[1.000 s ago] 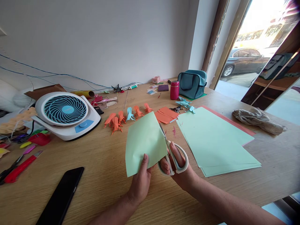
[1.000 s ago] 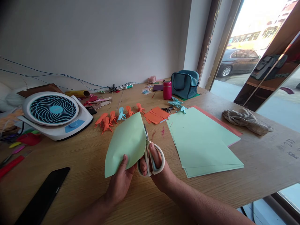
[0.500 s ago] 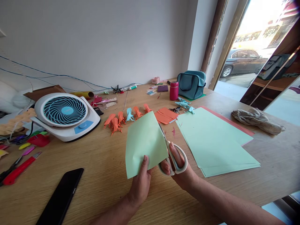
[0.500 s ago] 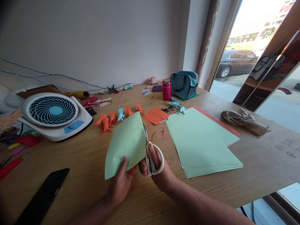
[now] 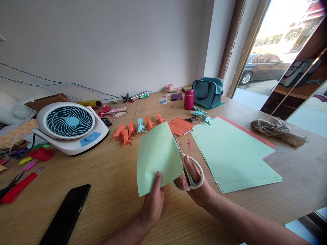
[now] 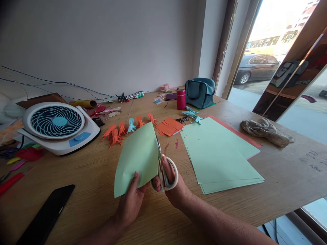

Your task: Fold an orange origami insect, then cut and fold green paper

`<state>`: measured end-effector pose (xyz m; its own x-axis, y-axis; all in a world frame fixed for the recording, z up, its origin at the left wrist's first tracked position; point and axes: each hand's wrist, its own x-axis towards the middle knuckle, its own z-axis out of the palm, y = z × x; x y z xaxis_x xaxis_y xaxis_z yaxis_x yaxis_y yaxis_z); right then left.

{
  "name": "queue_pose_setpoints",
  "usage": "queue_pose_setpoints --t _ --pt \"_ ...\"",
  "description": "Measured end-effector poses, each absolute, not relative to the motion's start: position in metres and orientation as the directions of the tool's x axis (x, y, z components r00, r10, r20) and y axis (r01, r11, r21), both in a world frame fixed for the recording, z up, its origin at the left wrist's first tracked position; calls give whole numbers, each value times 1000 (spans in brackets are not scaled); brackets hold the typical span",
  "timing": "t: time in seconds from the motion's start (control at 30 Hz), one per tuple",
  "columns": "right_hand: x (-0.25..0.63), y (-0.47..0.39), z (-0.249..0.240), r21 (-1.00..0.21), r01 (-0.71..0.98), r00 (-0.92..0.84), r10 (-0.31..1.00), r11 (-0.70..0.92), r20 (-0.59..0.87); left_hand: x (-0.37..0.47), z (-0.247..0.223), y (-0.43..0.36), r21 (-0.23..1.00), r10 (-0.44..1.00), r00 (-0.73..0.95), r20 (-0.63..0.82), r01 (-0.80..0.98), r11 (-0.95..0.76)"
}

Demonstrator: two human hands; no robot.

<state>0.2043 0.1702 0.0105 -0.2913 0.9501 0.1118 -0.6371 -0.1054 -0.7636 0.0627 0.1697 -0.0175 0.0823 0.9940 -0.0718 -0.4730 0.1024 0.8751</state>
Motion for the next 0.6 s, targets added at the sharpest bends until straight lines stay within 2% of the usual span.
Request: queue_pose_setpoints --t 0.17,0.37,0.6 --pt "205 172 10 -773 -627 -287 951 -97 113 64 -17 168 901 995 45 -90 -422 101" --pt "206 171 13 -757 -647 -276 954 -95 116 66 -17 168 897 993 85 -83 -428 111" --pt "206 173 11 -771 -631 -266 957 -83 114 67 -18 167 874 992 -23 -123 -476 97"
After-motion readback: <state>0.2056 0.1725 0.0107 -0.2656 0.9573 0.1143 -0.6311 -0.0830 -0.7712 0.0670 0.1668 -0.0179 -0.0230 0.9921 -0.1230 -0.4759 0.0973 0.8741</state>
